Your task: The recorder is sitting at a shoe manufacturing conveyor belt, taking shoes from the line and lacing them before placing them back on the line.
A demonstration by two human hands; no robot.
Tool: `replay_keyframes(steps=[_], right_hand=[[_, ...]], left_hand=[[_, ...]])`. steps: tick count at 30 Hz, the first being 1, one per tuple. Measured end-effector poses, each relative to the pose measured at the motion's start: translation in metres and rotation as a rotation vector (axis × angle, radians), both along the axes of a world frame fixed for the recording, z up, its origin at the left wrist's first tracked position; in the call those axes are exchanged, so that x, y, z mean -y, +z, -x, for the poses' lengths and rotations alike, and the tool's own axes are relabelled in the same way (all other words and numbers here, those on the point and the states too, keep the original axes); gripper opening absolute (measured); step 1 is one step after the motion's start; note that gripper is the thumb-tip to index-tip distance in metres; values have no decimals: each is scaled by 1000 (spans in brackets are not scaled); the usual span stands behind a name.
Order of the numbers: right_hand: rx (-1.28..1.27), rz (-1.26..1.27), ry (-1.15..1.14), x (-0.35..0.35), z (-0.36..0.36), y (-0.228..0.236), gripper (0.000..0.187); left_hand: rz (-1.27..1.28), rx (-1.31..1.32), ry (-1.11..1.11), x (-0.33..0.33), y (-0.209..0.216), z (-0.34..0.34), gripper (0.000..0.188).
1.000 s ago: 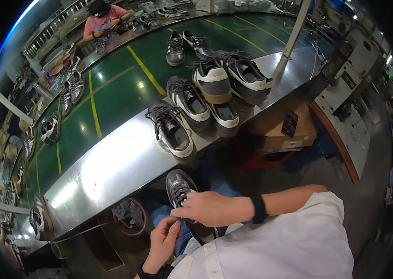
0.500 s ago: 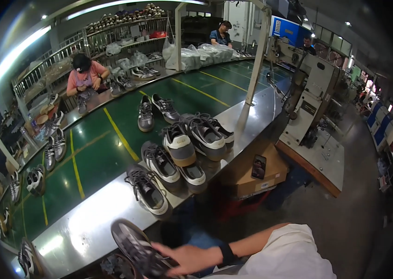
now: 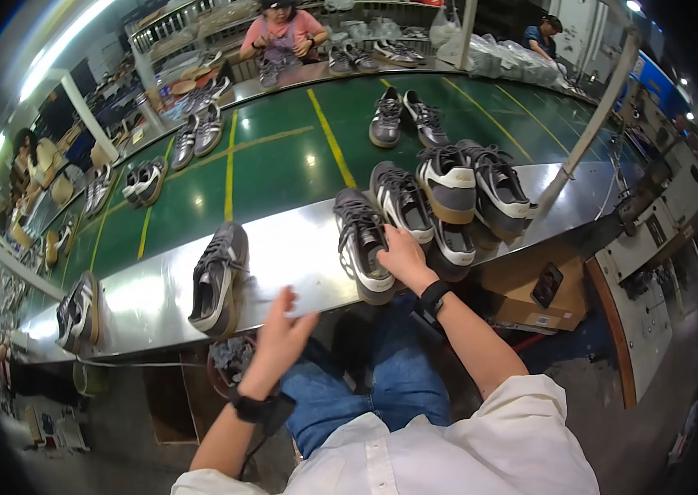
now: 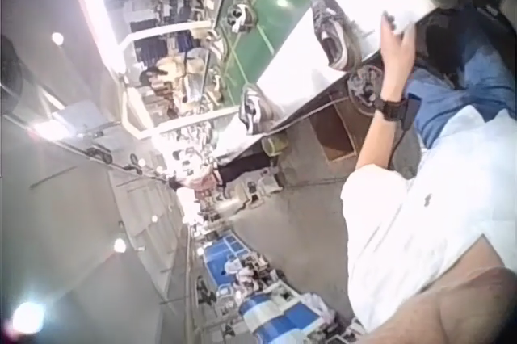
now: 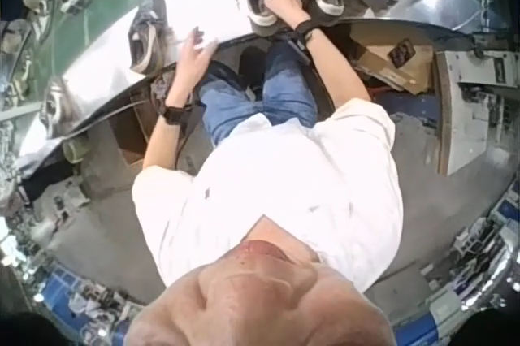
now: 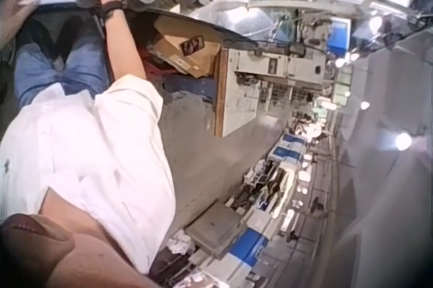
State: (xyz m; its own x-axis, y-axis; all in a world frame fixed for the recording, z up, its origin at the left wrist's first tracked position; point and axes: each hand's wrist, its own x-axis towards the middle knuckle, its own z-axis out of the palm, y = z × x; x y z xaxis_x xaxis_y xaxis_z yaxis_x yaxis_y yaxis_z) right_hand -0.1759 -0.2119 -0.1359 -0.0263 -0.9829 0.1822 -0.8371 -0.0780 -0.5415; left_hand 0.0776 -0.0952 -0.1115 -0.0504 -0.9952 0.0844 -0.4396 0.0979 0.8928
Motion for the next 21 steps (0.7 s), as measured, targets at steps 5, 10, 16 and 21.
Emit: replay_keyframes(steps=[5,10,16,21], right_hand=[[-13,-49,164,-76,-22,3,55],[231,-80,280,-215,-32,-10,64],[184,-265,327,-265,-22,-23,65],[228,-306,330,-253,-19,-26,67]], left_hand=[[-361,-320,53,-17,-24,44,92],[-342,-112,-17,-92,-49,65,92],[-553,-97,-161,-136,-58,60,90],[-552,-87,-118,-133,-74,61,87]])
